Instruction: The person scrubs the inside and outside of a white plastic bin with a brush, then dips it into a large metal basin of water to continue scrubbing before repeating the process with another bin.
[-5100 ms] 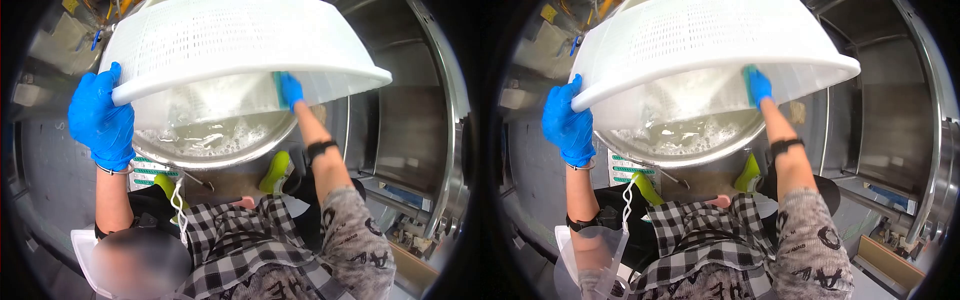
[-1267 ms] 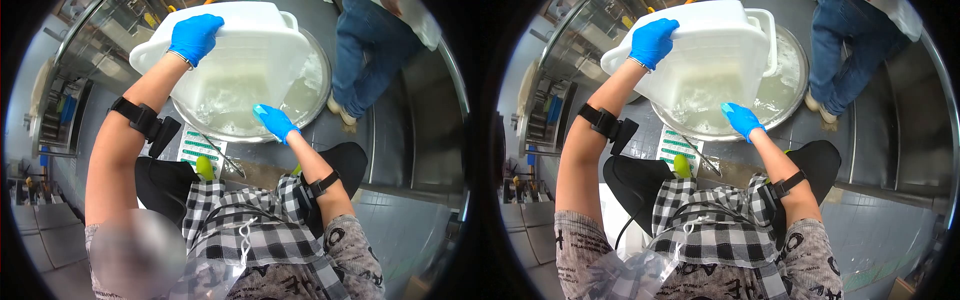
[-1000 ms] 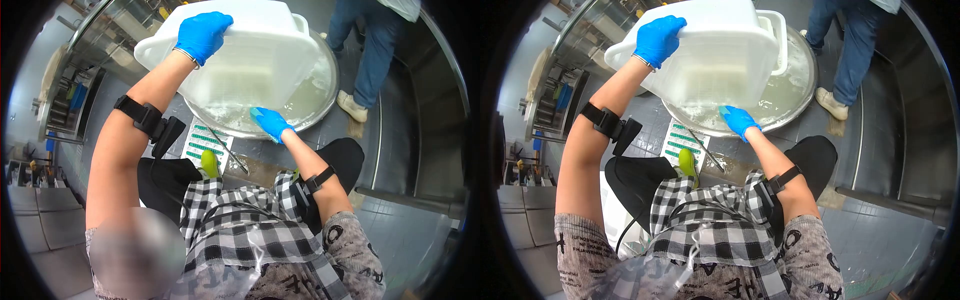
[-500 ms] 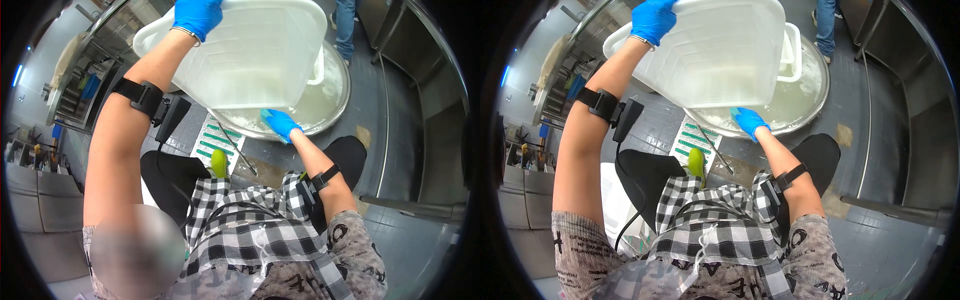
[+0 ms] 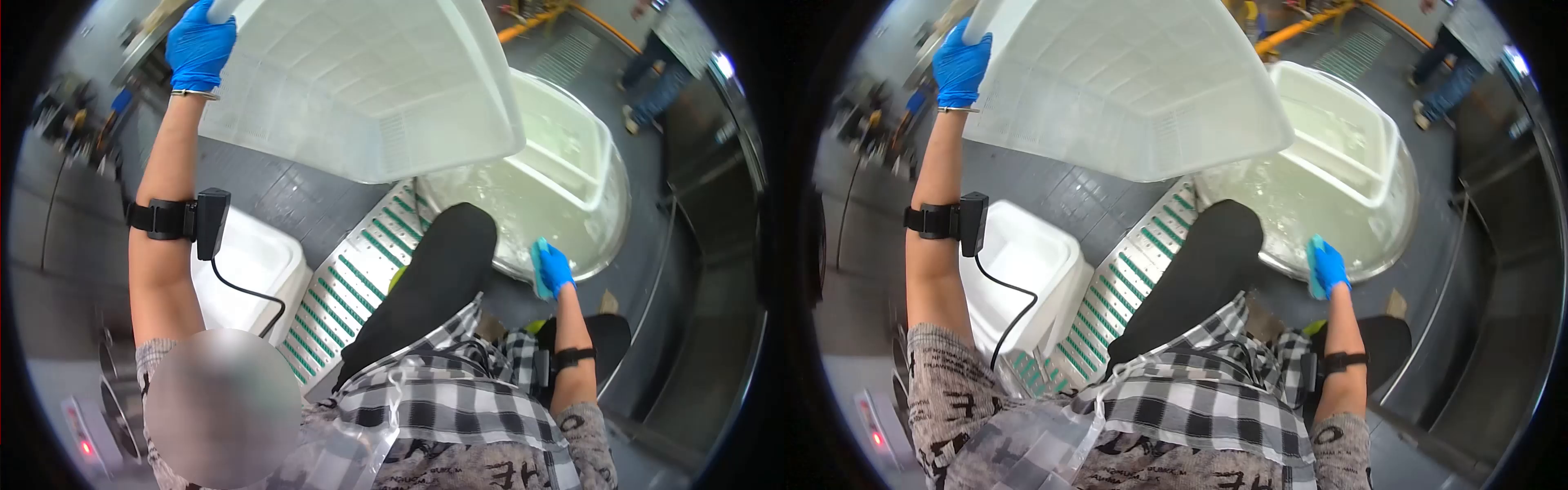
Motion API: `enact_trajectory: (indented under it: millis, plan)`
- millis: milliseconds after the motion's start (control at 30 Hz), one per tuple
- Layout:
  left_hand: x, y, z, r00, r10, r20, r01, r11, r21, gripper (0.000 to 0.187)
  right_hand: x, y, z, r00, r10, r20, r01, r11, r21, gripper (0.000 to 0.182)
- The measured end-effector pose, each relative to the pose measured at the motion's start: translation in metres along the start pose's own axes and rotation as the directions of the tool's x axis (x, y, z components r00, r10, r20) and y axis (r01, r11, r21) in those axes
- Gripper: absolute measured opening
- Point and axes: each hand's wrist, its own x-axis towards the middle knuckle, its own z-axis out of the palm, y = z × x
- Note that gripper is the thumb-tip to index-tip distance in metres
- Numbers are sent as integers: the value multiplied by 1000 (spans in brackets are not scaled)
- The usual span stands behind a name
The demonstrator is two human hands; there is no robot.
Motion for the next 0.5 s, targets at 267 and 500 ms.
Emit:
enact_trajectory:
  millis: [267, 500]
  plan:
    - [-84, -152, -122, 740, -668, 78, 654, 742, 148, 26, -3, -14, 0, 985, 173, 4, -173, 985, 17, 31]
    - [-173, -238, -238, 536, -842, -56, 843, 531, 81, 31, 0, -34, 8, 991, 104, 84, -99, 993, -63, 39]
